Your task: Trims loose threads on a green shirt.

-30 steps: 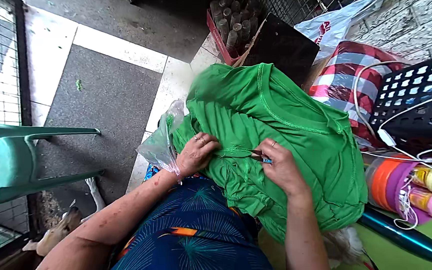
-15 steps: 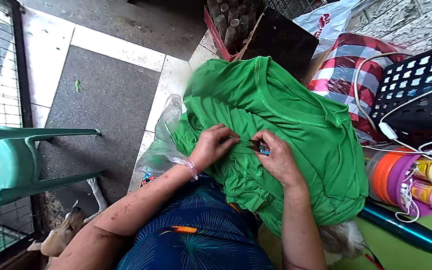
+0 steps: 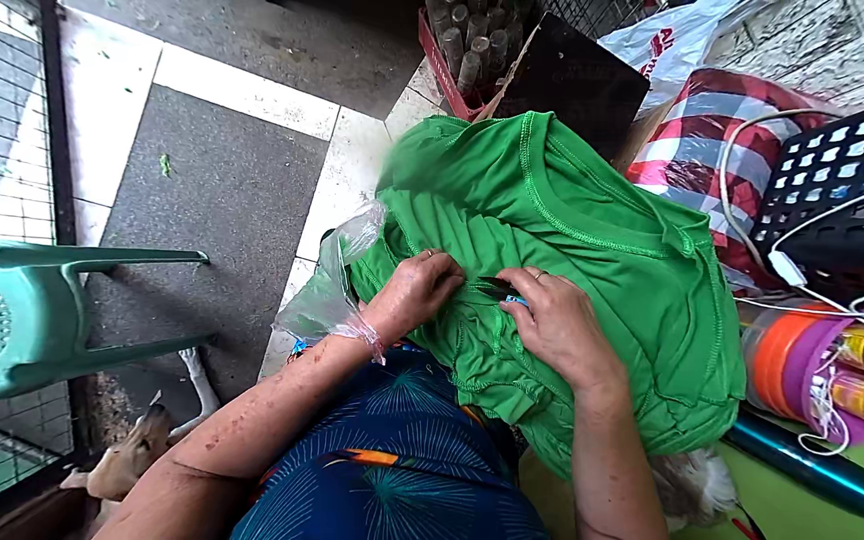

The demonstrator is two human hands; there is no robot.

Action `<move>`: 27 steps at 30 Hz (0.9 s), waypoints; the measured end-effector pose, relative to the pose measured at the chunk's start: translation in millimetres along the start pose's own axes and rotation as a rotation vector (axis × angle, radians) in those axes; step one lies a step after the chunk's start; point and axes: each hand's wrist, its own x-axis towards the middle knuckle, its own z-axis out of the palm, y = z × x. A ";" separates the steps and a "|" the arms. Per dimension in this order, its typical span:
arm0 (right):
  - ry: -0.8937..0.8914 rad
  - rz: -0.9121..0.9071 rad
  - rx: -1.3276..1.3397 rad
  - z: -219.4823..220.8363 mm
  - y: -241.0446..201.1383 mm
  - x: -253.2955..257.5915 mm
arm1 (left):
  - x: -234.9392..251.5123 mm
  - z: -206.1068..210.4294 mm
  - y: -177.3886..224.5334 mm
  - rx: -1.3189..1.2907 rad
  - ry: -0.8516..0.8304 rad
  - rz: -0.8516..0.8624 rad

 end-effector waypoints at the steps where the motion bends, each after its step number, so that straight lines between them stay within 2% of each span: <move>1: -0.011 0.002 -0.041 0.9 -3.8 0.8 | -0.7 -1.5 -0.6 0.013 -0.005 -0.007; 7: -0.076 0.047 -0.219 6.6 -23.4 8.8 | -6.7 1.8 -1.3 0.006 -0.052 -0.045; 17: -0.050 0.020 -0.265 17.3 -23.2 12.6 | -11.7 6.2 -2.7 -0.036 -0.031 -0.047; 22: -0.059 0.118 -0.101 13.7 -13.8 12.8 | -15.7 4.9 0.9 0.006 0.003 -0.102; 27: 0.022 0.227 0.121 9.7 -6.1 8.0 | -5.8 7.3 22.0 0.111 -0.095 -0.285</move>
